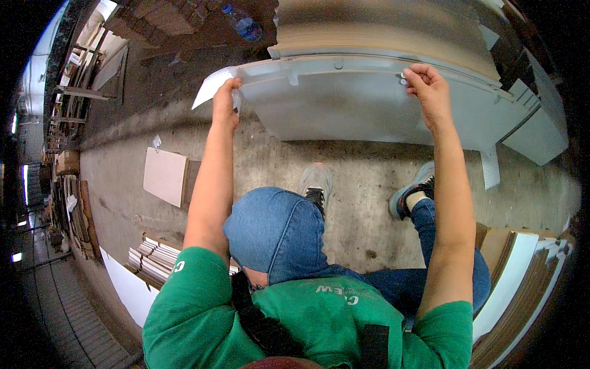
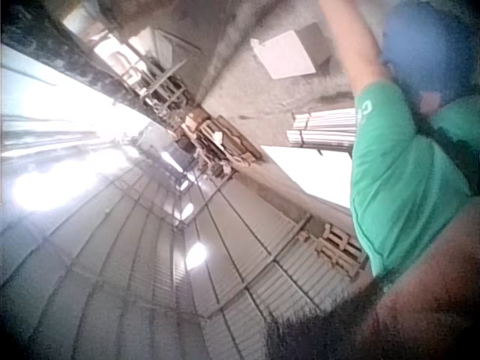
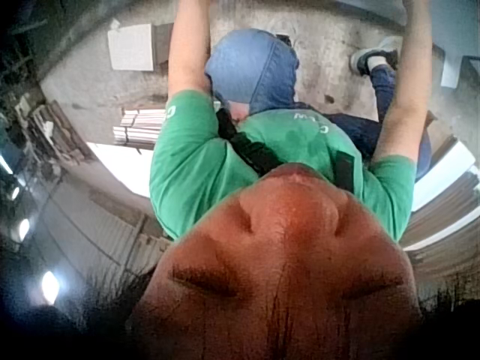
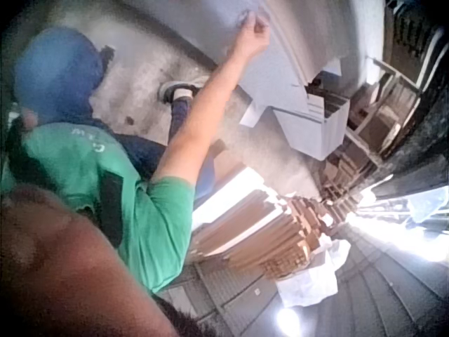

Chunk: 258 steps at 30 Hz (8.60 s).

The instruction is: The person assembles flat-pack furniture by inserting wooden dowels into pre-drilled holes on white panels and joining them together. They repeatedly pick up panels, align dowels, and connect pieces on the floor.

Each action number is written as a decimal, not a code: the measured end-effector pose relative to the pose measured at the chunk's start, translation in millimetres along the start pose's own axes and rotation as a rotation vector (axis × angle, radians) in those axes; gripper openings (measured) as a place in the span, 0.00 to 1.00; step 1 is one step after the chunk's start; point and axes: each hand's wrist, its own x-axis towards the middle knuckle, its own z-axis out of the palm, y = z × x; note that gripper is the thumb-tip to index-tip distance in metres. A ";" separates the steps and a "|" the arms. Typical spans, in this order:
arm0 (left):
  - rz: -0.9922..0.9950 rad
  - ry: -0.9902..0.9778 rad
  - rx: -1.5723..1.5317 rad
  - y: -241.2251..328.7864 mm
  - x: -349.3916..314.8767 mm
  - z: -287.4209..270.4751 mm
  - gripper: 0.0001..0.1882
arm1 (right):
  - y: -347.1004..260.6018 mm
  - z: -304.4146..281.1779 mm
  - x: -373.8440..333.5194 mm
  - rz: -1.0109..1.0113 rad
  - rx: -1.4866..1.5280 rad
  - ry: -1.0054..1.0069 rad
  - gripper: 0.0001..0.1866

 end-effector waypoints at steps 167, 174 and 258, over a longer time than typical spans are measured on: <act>0.226 0.052 0.096 10.2 -32.3 11.8 0.42 | -35.4 7.9 12.2 -0.251 -0.545 -0.126 0.11; 0.216 0.135 0.279 23.8 8.9 -4.6 0.44 | 19.7 1.8 31.7 -0.517 -1.047 -0.112 0.11; 0.742 -0.404 -0.336 121.1 -76.4 -14.6 0.35 | -26.4 -43.5 -43.9 -0.287 -1.535 -0.436 0.20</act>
